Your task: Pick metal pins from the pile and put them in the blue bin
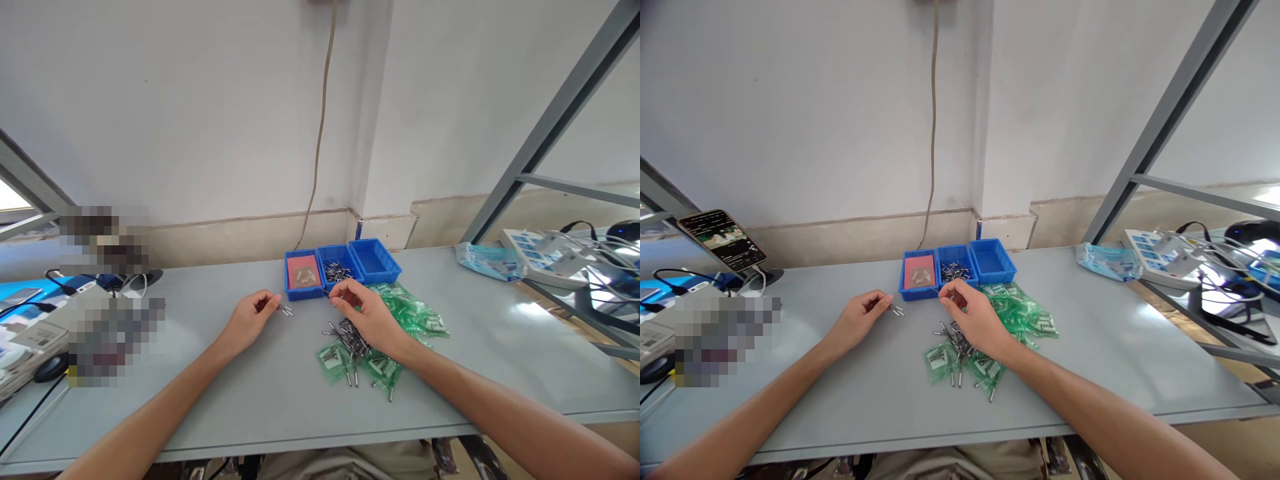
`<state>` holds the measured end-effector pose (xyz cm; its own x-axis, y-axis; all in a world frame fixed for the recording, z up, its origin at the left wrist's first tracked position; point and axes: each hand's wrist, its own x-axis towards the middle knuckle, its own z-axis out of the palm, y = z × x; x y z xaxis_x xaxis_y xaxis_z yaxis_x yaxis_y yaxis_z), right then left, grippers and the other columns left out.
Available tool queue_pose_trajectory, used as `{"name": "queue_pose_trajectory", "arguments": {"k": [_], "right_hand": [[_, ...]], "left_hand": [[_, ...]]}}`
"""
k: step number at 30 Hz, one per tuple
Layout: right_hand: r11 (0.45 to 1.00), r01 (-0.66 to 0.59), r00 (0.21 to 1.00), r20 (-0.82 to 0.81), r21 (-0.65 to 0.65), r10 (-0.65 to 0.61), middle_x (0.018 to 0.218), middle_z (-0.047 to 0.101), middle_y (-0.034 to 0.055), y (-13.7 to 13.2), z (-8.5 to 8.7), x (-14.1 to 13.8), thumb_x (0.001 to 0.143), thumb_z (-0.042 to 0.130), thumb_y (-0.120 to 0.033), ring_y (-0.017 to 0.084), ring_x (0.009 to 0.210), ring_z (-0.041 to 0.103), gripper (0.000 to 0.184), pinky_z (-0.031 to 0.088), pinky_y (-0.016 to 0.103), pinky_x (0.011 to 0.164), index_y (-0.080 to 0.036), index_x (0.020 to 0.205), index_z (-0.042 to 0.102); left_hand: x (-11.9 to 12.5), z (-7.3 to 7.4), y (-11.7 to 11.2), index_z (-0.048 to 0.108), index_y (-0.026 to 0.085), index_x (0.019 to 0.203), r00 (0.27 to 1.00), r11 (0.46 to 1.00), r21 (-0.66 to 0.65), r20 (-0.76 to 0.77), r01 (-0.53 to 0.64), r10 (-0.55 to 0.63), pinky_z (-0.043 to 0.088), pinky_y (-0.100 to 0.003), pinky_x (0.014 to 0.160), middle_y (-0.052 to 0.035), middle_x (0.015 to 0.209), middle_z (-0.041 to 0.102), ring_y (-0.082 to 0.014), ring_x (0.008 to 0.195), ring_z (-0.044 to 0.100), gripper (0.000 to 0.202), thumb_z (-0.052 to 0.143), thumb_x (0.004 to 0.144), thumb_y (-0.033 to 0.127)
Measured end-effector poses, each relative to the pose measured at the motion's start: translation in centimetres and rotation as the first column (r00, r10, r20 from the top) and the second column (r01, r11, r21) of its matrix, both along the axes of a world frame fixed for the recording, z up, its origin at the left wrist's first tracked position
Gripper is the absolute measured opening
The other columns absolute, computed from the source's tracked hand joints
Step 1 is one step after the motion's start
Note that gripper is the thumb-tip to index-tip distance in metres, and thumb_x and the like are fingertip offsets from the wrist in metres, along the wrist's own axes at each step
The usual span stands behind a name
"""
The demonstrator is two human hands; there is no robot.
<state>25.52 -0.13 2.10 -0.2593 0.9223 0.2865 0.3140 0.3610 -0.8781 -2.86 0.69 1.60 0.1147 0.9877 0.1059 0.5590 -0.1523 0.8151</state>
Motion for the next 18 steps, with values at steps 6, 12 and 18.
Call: {"name": "queue_pose_trajectory", "arguments": {"k": [6,12,18], "right_hand": [[1.0,0.003,1.0,-0.001,-0.003,-0.003,0.091,0.065,0.0007,-0.01,0.04,0.0,0.101,0.056,-0.035,0.019,0.081,0.056,0.011,0.045,0.034,0.076,-0.026,0.101,0.064],[1.0,0.01,1.0,0.004,0.006,-0.01,0.09,0.065,0.0004,0.01,0.02,0.06,0.101,0.057,-0.035,0.019,0.081,0.056,0.011,0.045,0.034,0.076,-0.027,0.101,0.064],[1.0,0.006,1.0,-0.016,-0.008,-0.006,0.089,0.063,0.0004,0.04,0.04,0.06,0.101,0.057,-0.036,0.019,0.079,0.055,0.012,0.044,0.033,0.074,-0.026,0.1,0.064]], "left_hand": [[-0.11,0.0,0.16,0.06,0.019,0.075,0.999,1.0,-0.024,0.041,0.008,-0.007,0.028,-0.025,0.056,0.0012,0.067,0.049,-0.0141,0.061,0.038,0.047,0.054,0.097,0.061],[-0.13,0.08,0.13,0.062,0.02,0.076,0.998,1.0,-0.029,0.061,0.003,-0.001,0.031,-0.025,0.056,0.0006,0.068,0.05,-0.0148,0.063,0.042,0.046,0.055,0.097,0.06],[0.01,0.25,0.08,0.063,0.02,0.076,0.998,1.0,-0.007,0.065,0.002,-0.002,0.033,-0.025,0.057,0.0008,0.067,0.05,-0.0152,0.063,0.044,0.047,0.056,0.096,0.061]]}}
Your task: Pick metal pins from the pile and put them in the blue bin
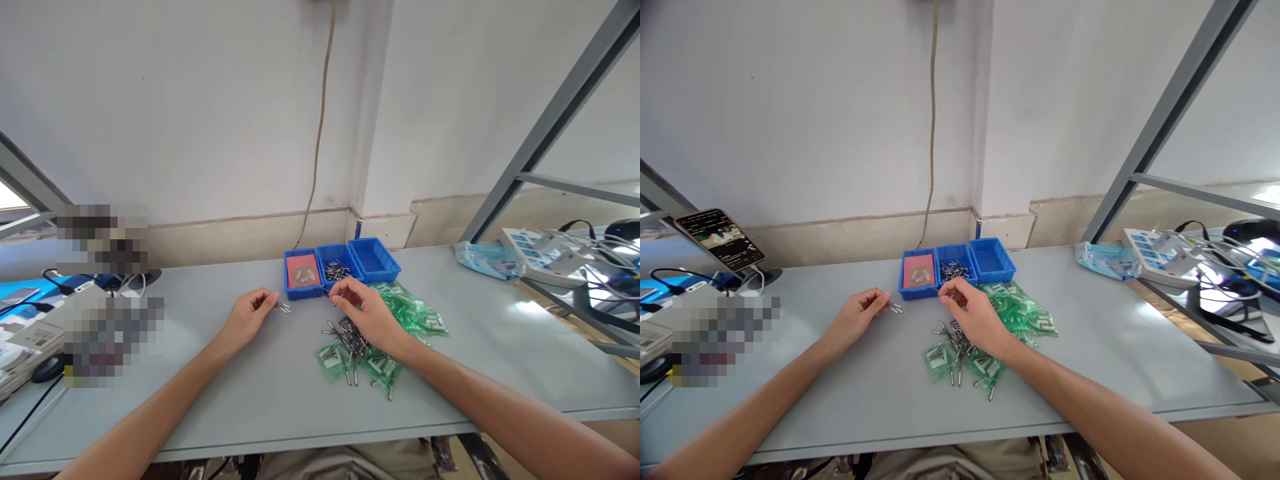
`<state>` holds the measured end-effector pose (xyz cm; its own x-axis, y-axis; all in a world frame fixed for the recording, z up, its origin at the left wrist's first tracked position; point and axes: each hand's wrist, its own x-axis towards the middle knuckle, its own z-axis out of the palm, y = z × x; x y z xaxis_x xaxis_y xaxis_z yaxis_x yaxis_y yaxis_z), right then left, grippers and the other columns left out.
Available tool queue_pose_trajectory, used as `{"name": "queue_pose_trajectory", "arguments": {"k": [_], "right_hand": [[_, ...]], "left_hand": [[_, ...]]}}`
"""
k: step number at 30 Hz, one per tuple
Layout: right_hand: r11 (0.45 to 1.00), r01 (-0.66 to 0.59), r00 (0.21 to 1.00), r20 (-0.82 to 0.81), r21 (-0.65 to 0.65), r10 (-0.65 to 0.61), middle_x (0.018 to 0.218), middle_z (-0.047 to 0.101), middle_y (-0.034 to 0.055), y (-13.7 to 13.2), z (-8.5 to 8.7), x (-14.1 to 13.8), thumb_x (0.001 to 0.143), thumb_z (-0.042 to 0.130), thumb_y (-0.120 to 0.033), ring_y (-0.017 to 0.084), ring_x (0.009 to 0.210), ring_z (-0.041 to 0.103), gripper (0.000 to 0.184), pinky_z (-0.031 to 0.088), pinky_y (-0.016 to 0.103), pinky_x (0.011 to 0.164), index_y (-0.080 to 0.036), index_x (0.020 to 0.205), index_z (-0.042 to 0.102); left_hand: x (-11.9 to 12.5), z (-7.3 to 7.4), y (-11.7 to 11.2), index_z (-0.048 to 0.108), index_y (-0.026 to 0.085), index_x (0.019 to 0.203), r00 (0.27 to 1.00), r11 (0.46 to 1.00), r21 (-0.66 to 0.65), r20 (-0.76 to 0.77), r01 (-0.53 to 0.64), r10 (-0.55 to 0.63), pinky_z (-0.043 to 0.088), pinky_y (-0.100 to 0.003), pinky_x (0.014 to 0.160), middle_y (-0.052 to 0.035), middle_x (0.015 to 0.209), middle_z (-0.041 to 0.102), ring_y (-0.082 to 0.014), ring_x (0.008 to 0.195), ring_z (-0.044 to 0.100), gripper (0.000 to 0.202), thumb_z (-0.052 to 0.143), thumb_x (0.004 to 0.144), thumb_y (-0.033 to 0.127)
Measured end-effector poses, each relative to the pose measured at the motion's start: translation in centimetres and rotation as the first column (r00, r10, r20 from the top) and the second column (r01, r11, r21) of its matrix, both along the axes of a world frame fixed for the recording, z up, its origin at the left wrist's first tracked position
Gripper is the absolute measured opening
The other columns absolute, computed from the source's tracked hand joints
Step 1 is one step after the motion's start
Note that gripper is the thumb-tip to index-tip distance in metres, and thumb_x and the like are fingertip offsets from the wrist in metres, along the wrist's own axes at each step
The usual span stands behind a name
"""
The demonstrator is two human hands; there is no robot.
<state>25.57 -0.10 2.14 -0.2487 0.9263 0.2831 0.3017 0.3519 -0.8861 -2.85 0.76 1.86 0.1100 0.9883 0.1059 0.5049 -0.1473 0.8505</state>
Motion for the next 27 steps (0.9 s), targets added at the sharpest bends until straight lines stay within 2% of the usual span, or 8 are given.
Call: {"name": "queue_pose_trajectory", "arguments": {"k": [9,17,27], "right_hand": [[0.999,-0.006,0.999,-0.038,-0.033,0.004,0.087,0.061,0.0001,0.08,0.05,-0.03,0.1,0.059,-0.037,0.018,0.077,0.053,0.012,0.043,0.032,0.071,-0.026,0.099,0.064],[0.995,-0.02,0.994,-0.106,-0.095,0.01,0.092,0.064,0.0015,0.28,0.06,-0.05,0.097,0.063,-0.041,0.019,0.081,0.057,0.016,0.046,0.032,0.072,-0.025,0.098,0.064],[0.991,-0.038,0.99,-0.143,-0.127,0.02,0.091,0.063,0.0013,0.37,0.33,-0.05,0.096,0.064,-0.04,0.018,0.078,0.055,0.016,0.046,0.032,0.071,-0.024,0.096,0.064]], "left_hand": [[-0.31,-0.24,0.15,0.065,0.02,0.077,1.0,1.0,-0.02,0.022,-0.001,0.001,0.032,-0.025,0.056,0.0006,0.067,0.051,-0.015,0.063,0.043,0.047,0.057,0.096,0.062],[-0.45,-0.5,0.24,0.064,0.021,0.078,1.0,0.999,-0.04,0.028,-0.003,0.004,0.032,-0.025,0.055,0.0002,0.07,0.053,-0.0151,0.063,0.044,0.047,0.056,0.096,0.063],[-0.29,-0.26,-0.01,0.061,0.021,0.077,0.995,0.997,-0.072,0.097,-0.001,0.008,0.028,-0.025,0.056,0.0016,0.07,0.044,-0.0144,0.064,0.039,0.046,0.058,0.097,0.062]]}}
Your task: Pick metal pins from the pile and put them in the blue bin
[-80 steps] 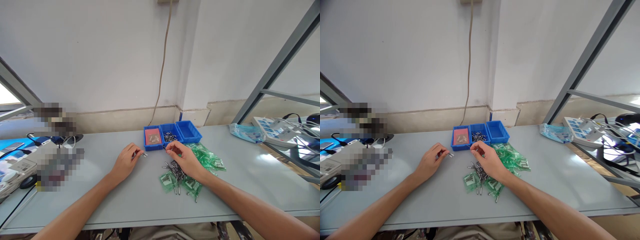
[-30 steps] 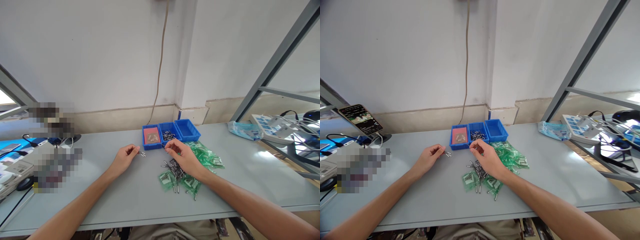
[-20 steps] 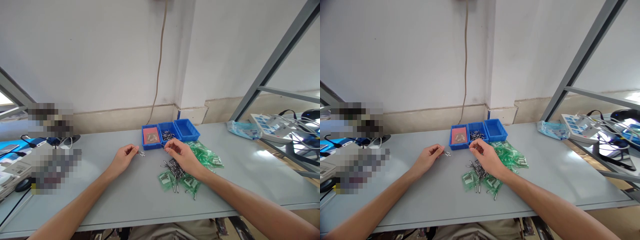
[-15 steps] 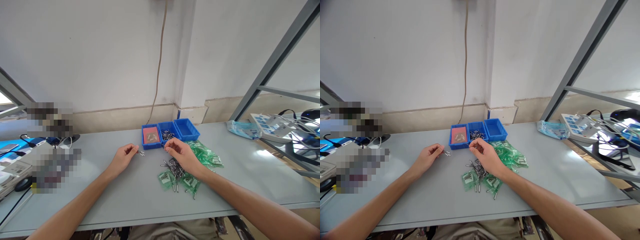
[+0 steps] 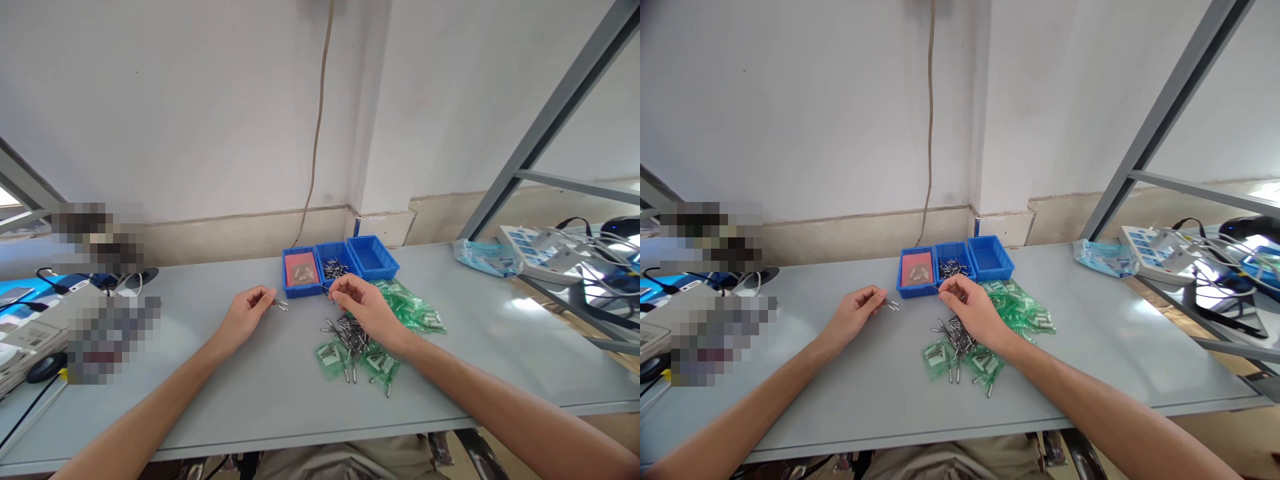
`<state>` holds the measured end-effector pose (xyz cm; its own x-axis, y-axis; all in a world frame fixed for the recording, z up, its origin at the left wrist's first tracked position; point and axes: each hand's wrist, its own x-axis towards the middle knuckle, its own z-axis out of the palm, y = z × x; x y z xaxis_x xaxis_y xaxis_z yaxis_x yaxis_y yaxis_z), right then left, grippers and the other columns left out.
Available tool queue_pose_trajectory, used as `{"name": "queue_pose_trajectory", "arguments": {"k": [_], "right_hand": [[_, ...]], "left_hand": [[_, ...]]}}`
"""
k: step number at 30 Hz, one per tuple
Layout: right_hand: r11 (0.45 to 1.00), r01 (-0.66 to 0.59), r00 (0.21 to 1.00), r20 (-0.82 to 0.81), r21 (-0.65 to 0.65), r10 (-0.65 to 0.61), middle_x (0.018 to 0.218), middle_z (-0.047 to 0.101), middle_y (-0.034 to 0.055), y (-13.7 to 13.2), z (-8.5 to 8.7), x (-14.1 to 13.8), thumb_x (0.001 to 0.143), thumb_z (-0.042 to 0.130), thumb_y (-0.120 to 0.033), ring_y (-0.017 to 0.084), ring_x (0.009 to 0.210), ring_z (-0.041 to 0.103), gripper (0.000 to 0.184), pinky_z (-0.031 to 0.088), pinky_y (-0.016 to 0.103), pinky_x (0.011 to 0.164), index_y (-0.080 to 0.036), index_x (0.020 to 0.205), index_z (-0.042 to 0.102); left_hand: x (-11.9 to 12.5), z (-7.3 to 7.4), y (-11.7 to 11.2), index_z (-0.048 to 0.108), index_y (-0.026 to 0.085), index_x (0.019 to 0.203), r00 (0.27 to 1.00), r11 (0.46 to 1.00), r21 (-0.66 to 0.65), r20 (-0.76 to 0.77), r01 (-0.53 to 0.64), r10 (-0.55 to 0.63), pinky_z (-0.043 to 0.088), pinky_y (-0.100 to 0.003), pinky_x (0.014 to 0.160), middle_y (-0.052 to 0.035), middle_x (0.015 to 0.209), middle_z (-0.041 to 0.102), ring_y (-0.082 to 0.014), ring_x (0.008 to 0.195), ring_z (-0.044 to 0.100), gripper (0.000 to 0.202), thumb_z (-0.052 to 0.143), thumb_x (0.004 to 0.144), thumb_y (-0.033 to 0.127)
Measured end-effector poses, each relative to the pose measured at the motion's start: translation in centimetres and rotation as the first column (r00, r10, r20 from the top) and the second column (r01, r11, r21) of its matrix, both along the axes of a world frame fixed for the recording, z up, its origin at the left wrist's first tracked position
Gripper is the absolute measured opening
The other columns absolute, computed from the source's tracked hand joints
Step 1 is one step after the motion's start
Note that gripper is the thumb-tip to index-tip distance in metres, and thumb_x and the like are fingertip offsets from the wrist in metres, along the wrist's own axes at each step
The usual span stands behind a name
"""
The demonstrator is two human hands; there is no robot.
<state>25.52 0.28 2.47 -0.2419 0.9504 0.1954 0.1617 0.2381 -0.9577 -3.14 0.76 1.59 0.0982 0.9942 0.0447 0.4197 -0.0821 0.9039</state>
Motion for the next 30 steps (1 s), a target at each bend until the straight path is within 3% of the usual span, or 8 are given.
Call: {"name": "queue_pose_trajectory", "arguments": {"k": [18,30], "right_hand": [[0.999,0.014,0.998,-0.057,-0.039,-0.016,0.084,0.059,-0.0006,-0.29,0.51,-0.11,0.095,0.066,-0.039,0.017,0.073,0.052,0.015,0.044,0.032,0.069,-0.024,0.093,0.063],[0.997,0.006,0.991,-0.132,-0.071,-0.015,0.09,0.068,0.002,0.06,-0.07,-0.01,0.093,0.067,-0.041,0.017,0.074,0.055,0.02,0.048,0.033,0.07,-0.025,0.104,0.065]], "left_hand": [[-0.06,-0.2,0.11,0.062,0.02,0.079,1.0,1.0,-0.012,-0.017,-0.011,0.011,0.028,-0.025,0.055,0.0013,0.069,0.044,-0.0139,0.063,0.039,0.046,0.057,0.097,0.062],[-0.18,-0.53,0.33,0.062,0.02,0.08,1.0,1.0,-0.004,-0.013,-0.005,0.005,0.03,-0.025,0.056,0.0007,0.071,0.048,-0.0146,0.064,0.041,0.047,0.058,0.096,0.064]]}}
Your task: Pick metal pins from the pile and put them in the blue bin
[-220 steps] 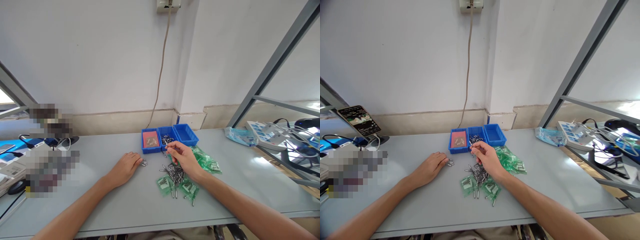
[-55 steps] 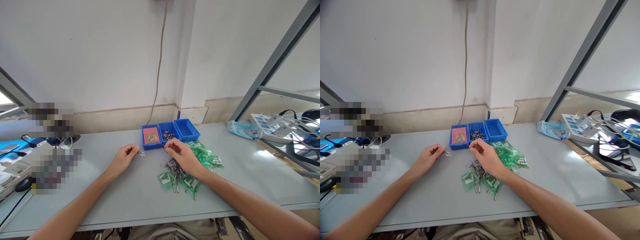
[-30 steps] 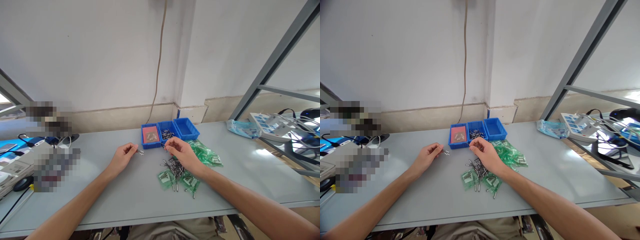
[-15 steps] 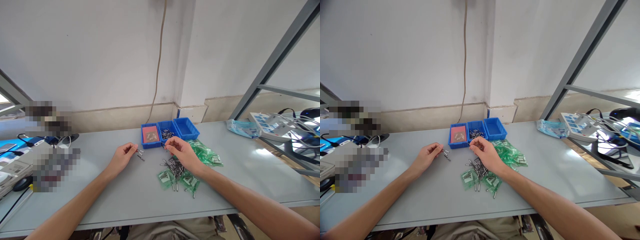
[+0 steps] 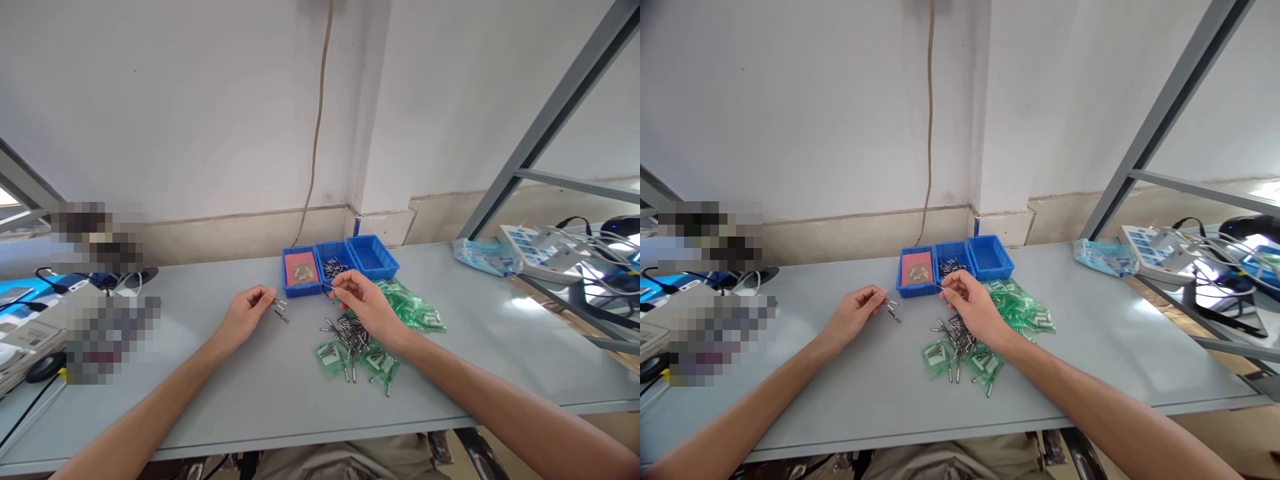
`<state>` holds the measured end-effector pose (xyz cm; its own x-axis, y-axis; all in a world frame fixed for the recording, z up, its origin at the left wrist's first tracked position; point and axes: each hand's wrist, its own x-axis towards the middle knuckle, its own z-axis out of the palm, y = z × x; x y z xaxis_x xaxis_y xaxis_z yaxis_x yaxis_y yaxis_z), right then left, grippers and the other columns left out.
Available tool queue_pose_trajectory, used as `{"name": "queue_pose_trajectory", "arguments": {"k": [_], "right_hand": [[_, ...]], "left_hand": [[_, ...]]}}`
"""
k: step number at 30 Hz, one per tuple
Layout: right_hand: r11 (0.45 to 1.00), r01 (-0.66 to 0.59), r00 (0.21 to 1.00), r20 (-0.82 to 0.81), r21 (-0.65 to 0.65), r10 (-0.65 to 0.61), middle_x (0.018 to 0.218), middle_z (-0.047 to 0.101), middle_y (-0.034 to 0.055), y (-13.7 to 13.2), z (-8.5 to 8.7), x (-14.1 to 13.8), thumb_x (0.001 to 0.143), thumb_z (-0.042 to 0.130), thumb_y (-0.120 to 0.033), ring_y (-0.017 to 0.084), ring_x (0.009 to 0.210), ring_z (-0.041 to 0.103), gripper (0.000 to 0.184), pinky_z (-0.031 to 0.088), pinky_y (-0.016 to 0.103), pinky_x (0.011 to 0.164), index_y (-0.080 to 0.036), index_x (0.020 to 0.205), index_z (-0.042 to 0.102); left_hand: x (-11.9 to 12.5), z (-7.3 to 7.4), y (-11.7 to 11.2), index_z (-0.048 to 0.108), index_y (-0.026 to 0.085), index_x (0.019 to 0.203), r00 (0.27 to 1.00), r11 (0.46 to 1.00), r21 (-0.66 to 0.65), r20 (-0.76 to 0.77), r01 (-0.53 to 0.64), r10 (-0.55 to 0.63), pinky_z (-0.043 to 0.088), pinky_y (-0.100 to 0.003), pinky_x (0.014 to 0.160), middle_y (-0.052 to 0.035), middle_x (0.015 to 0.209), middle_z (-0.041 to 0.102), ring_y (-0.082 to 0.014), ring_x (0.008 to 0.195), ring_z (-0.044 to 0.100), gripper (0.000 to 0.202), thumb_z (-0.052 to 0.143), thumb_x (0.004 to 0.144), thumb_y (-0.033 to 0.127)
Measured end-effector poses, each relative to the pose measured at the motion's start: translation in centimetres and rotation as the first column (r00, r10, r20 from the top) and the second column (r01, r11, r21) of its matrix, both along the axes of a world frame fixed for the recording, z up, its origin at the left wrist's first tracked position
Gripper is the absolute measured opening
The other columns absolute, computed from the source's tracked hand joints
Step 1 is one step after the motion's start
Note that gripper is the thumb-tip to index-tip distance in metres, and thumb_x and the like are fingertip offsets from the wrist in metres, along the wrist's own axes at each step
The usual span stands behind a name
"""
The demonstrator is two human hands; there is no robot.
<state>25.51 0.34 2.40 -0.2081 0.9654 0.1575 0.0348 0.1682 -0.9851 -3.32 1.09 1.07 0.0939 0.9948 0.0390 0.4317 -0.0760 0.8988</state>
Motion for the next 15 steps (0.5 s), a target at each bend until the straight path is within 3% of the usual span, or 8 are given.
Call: {"name": "queue_pose_trajectory", "arguments": {"k": [4,7,15], "right_hand": [[1.0,-0.016,1.0,0.007,-0.022,0.016,0.095,0.068,0.0033,0.02,-0.08,0.09,0.096,0.062,-0.043,0.017,0.076,0.056,0.027,0.049,0.035,0.074,-0.026,0.115,0.07],[1.0,-0.014,1.0,0.01,-0.027,0.015,0.097,0.067,0.0041,0.1,-0.34,0.09,0.097,0.06,-0.044,0.017,0.075,0.056,0.028,0.049,0.035,0.073,-0.025,0.112,0.072],[0.998,-0.019,0.999,-0.041,-0.061,0.016,0.092,0.073,0.0035,0.08,-0.24,0.04,0.096,0.064,-0.041,0.017,0.074,0.057,0.019,0.048,0.035,0.074,-0.024,0.102,0.06]], "left_hand": [[0.0,0.0,-0.02,0.063,0.02,0.08,1.0,1.0,-0.003,-0.001,0.004,-0.004,0.029,-0.025,0.056,0.0006,0.072,0.05,-0.014,0.064,0.041,0.047,0.058,0.095,0.064],[0.02,0.08,-0.05,0.062,0.02,0.079,1.0,1.0,0.004,-0.008,0.004,-0.004,0.029,-0.025,0.055,0.0004,0.072,0.051,-0.0137,0.064,0.041,0.046,0.058,0.096,0.062],[0.07,0.13,-0.13,0.05,0.019,0.071,1.0,1.0,0.013,-0.007,0.01,-0.01,0.026,-0.025,0.054,0.0027,0.066,0.04,-0.0123,0.06,0.034,0.048,0.057,0.098,0.059]]}}
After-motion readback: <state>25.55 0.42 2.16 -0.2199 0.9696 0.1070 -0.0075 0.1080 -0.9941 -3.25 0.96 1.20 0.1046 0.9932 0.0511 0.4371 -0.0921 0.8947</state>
